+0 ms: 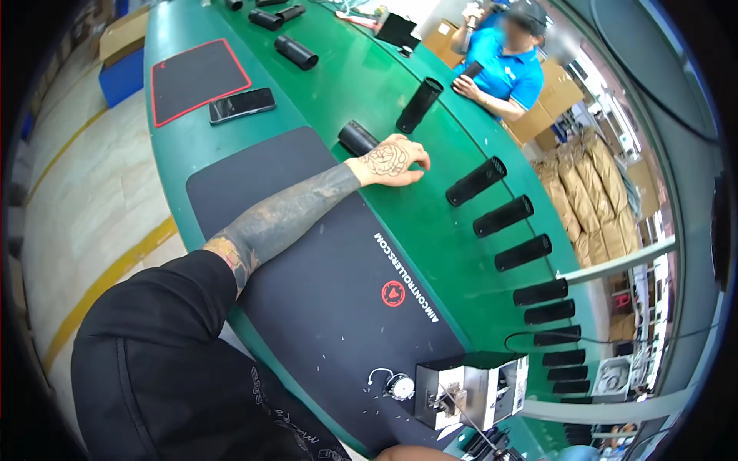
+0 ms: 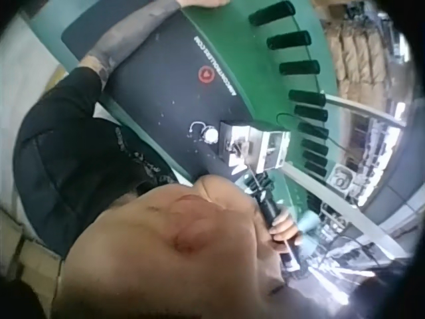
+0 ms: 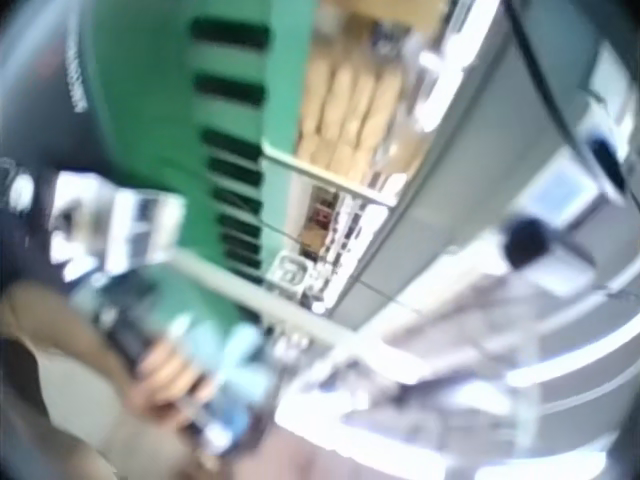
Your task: Assemble cylindrical mechanical components using an electric screwdriver at a production workstation.
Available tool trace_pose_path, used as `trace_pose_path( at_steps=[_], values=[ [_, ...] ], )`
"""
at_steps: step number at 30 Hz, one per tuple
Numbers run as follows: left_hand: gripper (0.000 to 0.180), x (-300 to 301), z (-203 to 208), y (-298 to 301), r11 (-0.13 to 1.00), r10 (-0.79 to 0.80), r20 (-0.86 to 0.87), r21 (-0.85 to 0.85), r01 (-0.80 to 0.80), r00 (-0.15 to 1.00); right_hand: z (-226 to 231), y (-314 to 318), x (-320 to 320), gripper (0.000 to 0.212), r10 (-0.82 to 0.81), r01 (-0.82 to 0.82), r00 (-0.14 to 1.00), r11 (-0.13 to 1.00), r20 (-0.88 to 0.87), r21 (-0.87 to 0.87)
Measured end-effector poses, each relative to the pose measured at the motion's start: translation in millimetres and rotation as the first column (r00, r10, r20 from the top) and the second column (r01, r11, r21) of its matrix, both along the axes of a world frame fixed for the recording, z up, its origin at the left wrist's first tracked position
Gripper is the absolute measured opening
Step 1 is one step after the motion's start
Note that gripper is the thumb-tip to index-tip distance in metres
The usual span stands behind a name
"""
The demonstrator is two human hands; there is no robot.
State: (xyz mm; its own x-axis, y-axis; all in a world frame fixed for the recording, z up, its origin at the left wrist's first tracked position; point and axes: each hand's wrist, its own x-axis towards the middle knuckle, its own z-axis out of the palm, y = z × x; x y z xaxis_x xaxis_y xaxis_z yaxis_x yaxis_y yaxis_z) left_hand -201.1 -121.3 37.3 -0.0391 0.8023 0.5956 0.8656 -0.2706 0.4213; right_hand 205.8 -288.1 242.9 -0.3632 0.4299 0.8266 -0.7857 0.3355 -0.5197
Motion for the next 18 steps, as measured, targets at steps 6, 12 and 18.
trace_pose_path(
  at_steps=[6,12,18],
  values=[
    [0.052,75,-24,33,0.999,-0.035,0.218,0.02,0.031,0.975,-6,13,12,0.025,-0.002,0.002,0.998,1.0,-0.068,-0.001],
    [0.11,106,-35,124,0.946,0.318,0.462,-0.218,-0.241,0.828,-7,28,22,0.025,0.033,-0.036,0.995,0.999,-0.095,-0.021],
    [0.104,103,-40,172,0.95,0.29,0.566,-0.27,-0.159,0.771,-5,41,40,0.025,0.042,-0.047,0.993,0.998,-0.11,-0.044]
  ],
)
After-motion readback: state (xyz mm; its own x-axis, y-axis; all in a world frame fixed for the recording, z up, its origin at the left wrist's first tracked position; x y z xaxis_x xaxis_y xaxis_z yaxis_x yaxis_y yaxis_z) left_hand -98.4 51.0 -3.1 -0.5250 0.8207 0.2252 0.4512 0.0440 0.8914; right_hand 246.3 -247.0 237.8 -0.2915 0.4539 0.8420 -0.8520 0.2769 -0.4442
